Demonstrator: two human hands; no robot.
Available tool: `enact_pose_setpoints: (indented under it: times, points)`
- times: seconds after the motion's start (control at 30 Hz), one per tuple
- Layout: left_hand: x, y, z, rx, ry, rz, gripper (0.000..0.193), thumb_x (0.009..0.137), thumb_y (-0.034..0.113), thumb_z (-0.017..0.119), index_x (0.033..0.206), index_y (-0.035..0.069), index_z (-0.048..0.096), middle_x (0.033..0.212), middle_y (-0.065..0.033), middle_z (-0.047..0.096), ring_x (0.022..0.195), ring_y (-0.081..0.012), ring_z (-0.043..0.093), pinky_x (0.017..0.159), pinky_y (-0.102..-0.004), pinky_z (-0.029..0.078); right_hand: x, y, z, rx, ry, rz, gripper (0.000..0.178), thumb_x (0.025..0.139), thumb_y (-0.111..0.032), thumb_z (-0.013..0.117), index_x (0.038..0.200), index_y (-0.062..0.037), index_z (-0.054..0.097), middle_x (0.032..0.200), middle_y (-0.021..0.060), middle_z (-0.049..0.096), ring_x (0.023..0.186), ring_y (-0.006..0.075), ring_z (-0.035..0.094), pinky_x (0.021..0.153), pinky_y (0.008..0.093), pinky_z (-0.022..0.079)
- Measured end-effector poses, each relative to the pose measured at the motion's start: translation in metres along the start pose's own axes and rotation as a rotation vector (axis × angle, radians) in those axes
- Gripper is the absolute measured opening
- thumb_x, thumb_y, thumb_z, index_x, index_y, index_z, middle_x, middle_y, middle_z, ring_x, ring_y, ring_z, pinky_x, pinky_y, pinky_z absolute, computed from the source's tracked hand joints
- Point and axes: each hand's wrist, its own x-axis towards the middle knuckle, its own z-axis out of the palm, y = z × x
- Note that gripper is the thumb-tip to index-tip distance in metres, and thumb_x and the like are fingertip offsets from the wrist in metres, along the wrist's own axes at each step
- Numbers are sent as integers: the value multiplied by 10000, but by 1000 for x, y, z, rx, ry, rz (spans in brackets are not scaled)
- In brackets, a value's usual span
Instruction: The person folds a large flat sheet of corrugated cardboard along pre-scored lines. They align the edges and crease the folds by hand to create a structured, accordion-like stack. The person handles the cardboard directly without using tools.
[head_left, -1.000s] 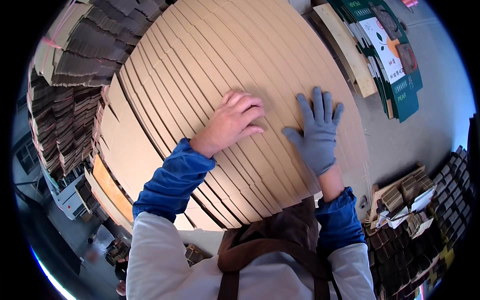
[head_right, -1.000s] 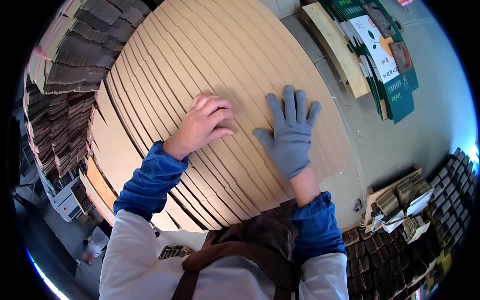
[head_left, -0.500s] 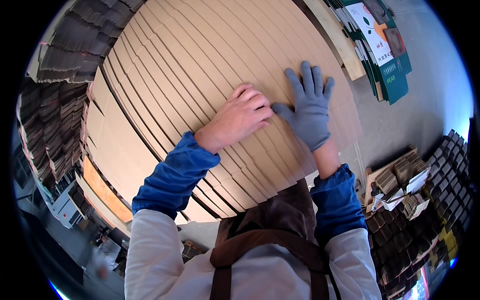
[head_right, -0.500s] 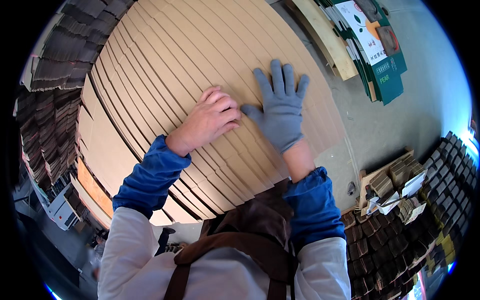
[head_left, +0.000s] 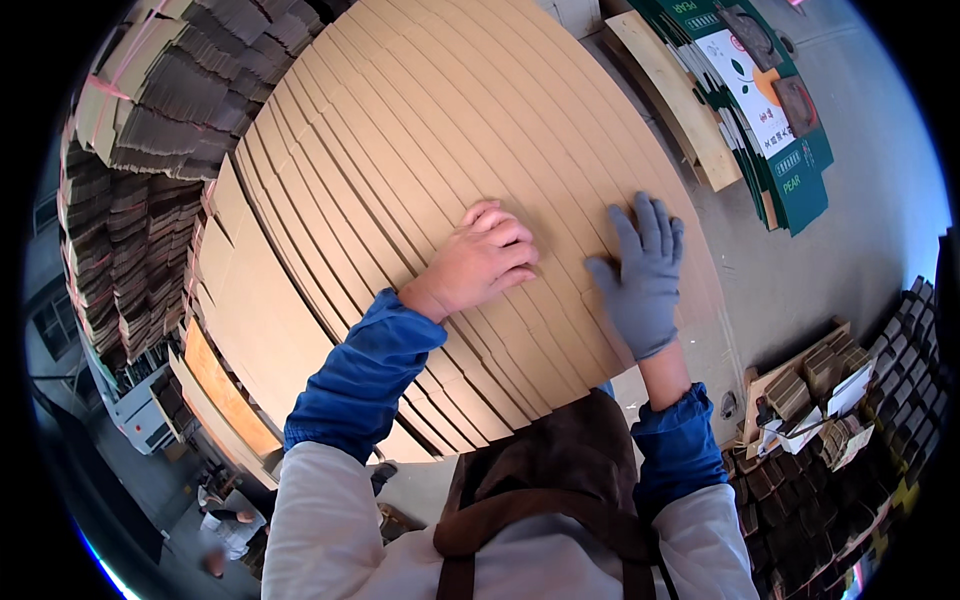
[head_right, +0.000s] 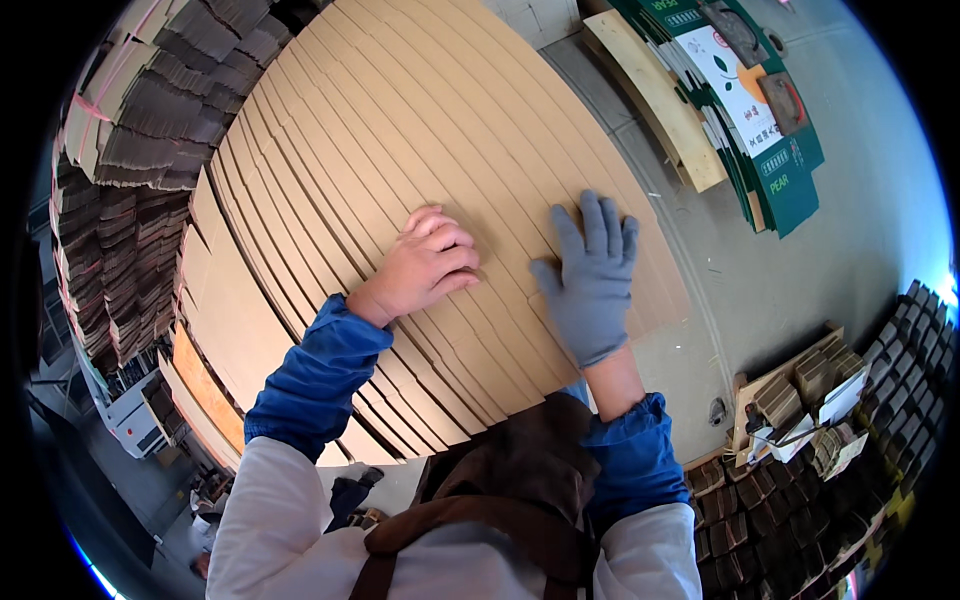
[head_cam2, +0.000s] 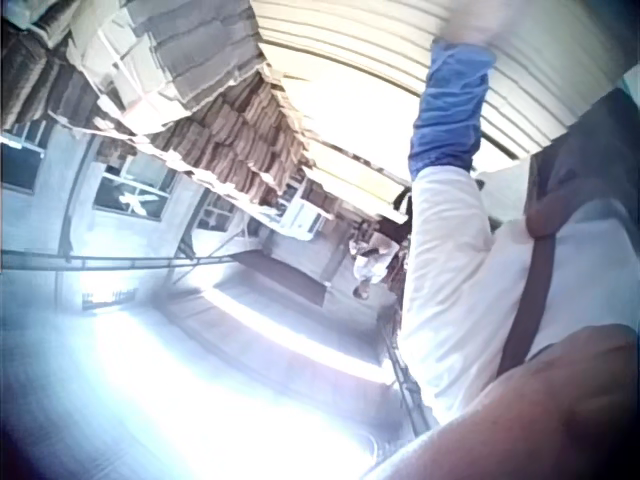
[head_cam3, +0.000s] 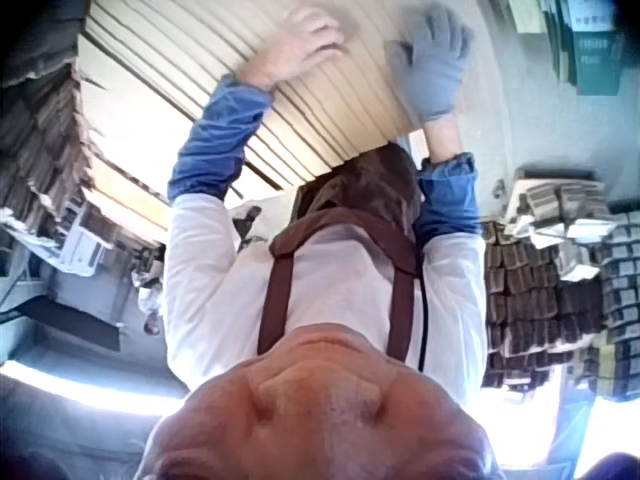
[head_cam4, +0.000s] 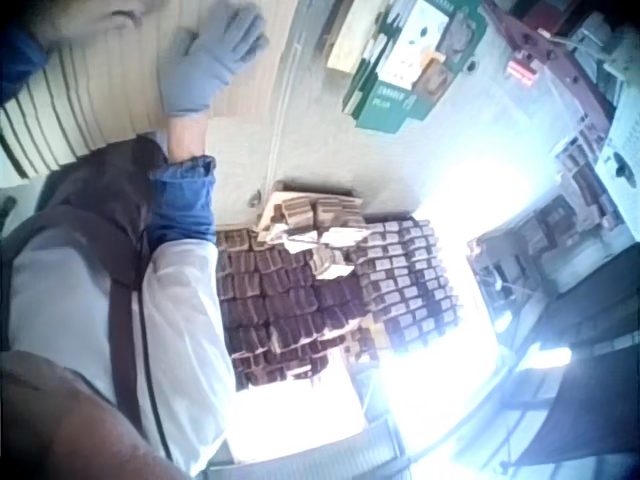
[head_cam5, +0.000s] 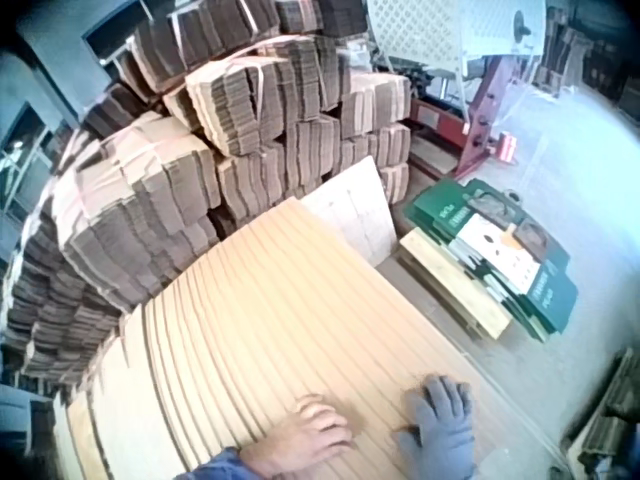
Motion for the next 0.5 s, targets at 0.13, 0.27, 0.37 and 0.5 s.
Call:
enact_pose_setpoints:
  times: [0.13, 0.27, 0.37, 0.5]
  points:
    - [-2, 2, -1, 5, -9, -14, 208, 834, 271, 793, 978, 170, 683, 1047, 11, 603, 1098, -231, 542, 1130, -503, 372, -33, -8, -29, 61, -114, 196, 269, 873, -255, 724, 1106, -127, 686, 1095, 113, 665, 1035, 342, 613, 893, 477, 474]
    - [12, -6, -24, -96, -137, 24, 212, 851, 234, 771, 1027, 165, 675, 1070, -8, 612, 1111, -241, 543, 1087, -463, 397, -43, -38, -23, 125, -197, 198, 148, 890, -252, 708, 965, -129, 677, 880, 93, 693, 824, 322, 658, 714, 451, 511]
    - [40, -43, -69, 201, -18, 86, 219, 862, 218, 755, 1055, 155, 672, 1100, -14, 621, 1122, -244, 548, 1071, -439, 398, -44, -45, -14, 183, -174, 261, 151, 892, -255, 703, 965, -125, 680, 854, 115, 697, 806, 333, 668, 710, 457, 523]
    - [59, -103, -130, 359, -153, 53, 233, 859, 196, 750, 1070, 135, 670, 1102, -14, 660, 1143, -242, 555, 1109, -446, 356, -45, -48, -16, 288, -295, 344, 173, 894, -251, 697, 991, -108, 681, 872, 125, 699, 827, 349, 672, 745, 457, 534]
